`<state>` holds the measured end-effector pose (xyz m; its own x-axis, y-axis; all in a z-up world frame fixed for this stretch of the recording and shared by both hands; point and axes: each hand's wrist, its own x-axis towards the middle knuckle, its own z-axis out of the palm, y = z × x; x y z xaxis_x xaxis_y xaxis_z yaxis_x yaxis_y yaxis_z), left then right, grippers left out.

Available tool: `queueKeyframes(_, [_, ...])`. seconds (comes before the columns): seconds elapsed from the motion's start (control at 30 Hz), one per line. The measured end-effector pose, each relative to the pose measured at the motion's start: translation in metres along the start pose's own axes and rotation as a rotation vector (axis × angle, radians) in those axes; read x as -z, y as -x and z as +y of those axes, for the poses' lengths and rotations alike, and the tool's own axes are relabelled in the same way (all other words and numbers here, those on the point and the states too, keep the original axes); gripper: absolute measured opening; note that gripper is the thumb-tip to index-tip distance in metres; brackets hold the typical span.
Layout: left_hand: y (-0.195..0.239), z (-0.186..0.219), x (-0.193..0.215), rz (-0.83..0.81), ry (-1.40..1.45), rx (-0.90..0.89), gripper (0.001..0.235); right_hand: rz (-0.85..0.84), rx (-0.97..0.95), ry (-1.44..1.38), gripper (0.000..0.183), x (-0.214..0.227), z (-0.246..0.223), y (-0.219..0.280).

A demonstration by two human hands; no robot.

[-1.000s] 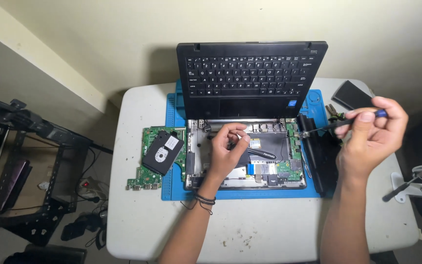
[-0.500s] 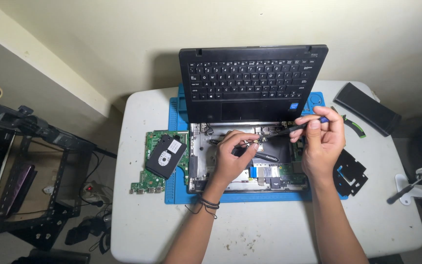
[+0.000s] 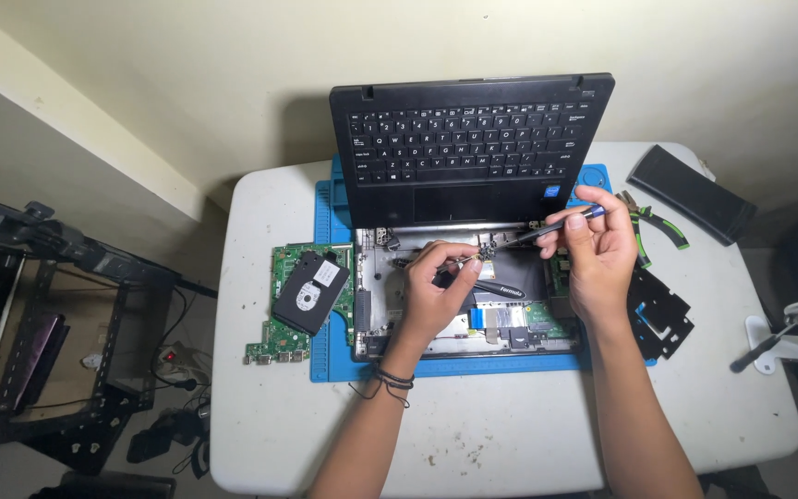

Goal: The person removes a laptop fan from a disassembled laptop and cleans it with a toothbrush. They use a screwdriver to detach the fan, then brush the fan blades and housing to remove dust.

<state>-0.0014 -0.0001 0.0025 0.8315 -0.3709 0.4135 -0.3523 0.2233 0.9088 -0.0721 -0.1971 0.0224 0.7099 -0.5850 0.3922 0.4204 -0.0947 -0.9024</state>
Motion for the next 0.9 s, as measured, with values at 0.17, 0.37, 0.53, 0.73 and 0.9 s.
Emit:
queueKeyframes(0.17, [-0.0002,0.0007,-0.0023,0.013,-0.016,-0.012,0.015,0.009,-0.002,0.016,0.031,0.0066,0.0077,0.0003])
queueKeyframes(0.37, [0.0015,-0.0011,-0.004,0.04,-0.009,-0.031,0.015,0.014,0.002,0.013,0.03,0.0079,0.0095,0.0011])
queueKeyframes(0.53, [-0.0002,0.0002,-0.0045,0.046,-0.018,-0.067,0.012,0.02,0.012,0.006,0.028,0.0058,0.0069,0.0008])
queueKeyframes(0.73, [-0.0012,0.003,-0.0047,0.051,-0.075,-0.117,0.01,0.015,0.014,0.008,0.028,0.0055,0.0065,0.0009])
queueKeyframes(0.9, [-0.001,0.0047,-0.0046,0.043,-0.094,-0.139,0.007,0.008,0.027,0.019,0.028,0.0052,0.003,0.0011])
